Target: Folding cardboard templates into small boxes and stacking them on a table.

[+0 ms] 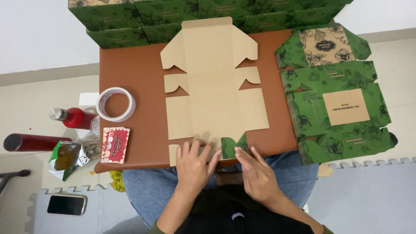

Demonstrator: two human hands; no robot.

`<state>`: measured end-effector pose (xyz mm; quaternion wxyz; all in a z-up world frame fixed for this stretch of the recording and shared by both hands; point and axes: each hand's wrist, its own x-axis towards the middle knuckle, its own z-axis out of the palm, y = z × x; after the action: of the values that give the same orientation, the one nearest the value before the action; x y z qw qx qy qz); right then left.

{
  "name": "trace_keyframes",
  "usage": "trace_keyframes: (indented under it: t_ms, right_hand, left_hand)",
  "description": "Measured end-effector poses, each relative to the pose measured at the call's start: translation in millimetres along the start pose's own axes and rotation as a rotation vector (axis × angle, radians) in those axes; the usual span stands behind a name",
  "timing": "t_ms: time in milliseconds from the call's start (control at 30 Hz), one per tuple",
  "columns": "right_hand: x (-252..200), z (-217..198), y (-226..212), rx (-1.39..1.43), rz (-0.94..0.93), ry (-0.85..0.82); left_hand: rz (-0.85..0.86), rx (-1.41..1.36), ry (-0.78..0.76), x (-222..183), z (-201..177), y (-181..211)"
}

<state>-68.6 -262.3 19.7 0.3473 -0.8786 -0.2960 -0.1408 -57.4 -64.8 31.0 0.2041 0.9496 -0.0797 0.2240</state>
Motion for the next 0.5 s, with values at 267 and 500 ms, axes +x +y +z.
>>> trace_keyframes:
  t_ms: [267,500]
  right_hand:
    - [23,9,14,-0.180,-0.023,-0.047]
    - [-3,1,-7,-0.141,-0.056,0.006]
  left_hand:
    - [0.068,0.099,0.116,-8,31,-7]
    - [0.042,0.077,0.075,-6,29,-5]
